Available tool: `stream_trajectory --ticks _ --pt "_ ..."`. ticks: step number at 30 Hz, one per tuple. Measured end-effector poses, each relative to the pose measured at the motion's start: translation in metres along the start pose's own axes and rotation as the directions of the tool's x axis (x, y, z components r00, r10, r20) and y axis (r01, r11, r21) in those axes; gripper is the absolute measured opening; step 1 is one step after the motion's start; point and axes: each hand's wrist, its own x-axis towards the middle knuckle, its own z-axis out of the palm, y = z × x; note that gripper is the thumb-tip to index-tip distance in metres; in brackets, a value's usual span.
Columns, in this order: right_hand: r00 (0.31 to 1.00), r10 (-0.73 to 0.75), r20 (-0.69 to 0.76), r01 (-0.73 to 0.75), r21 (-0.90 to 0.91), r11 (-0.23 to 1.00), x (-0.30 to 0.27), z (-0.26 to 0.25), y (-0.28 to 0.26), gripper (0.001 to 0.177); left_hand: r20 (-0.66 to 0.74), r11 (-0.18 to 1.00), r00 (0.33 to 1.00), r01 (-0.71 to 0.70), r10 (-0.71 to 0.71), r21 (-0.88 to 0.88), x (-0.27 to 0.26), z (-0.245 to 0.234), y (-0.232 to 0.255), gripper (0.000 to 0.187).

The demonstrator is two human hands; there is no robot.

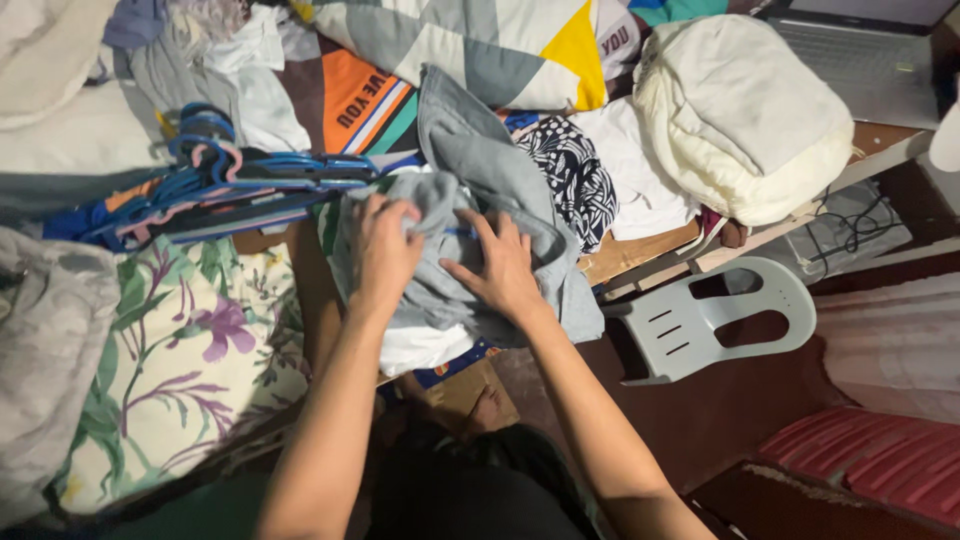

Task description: The person sorts through a pile of clothes and hangers on a bed, unfolding a pair of shorts and a shirt before gathering a bundle of hangers and placing them together.

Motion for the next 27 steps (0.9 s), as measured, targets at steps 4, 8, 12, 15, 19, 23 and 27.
stream_trajectory --ticks 4,8,12,15,19,23,27 --pt "0.999 0.041 -0.005 -0.041 0.097 0.994 -0.011 0.011 0.020 0.037 0.050 0.980 0.994 0.102 -0.095 -0.169 -0.018 -0.022 -0.016 0.016" --pt "0.981 0.149 -0.123 -0.144 0.045 0.989 -0.003 0.016 0.045 0.020 -0.012 0.941 0.982 0.179 -0.191 -0.288 -0.035 -0.052 -0.015 0.014" --pt "0.968 0.196 -0.155 -0.182 0.099 0.978 -0.004 -0.002 0.052 0.022 -0.106 0.941 0.954 0.251 -0.280 -0.226 -0.058 -0.052 -0.022 0.020" --pt "0.980 0.053 -0.194 -0.046 0.041 0.998 -0.007 -0.013 0.042 0.025 -0.012 0.936 0.962 0.263 -0.274 -0.232 -0.074 -0.043 -0.026 0.021" --pt "0.977 0.179 -0.115 -0.153 0.203 0.967 -0.008 -0.028 0.021 0.027 0.109 0.929 0.966 0.254 -0.232 -0.271 -0.078 -0.066 -0.015 0.036" --pt "0.988 0.002 -0.154 0.019 0.129 0.992 -0.012 -0.041 -0.007 0.020 -0.017 0.862 0.992 0.099 -0.124 -0.497 -0.064 -0.088 0.005 0.045" --pt "0.985 -0.090 -0.146 0.115 0.179 0.977 -0.012 -0.042 -0.030 0.015 0.427 0.493 0.900 0.410 -0.083 -0.767 -0.051 -0.062 0.031 0.030"
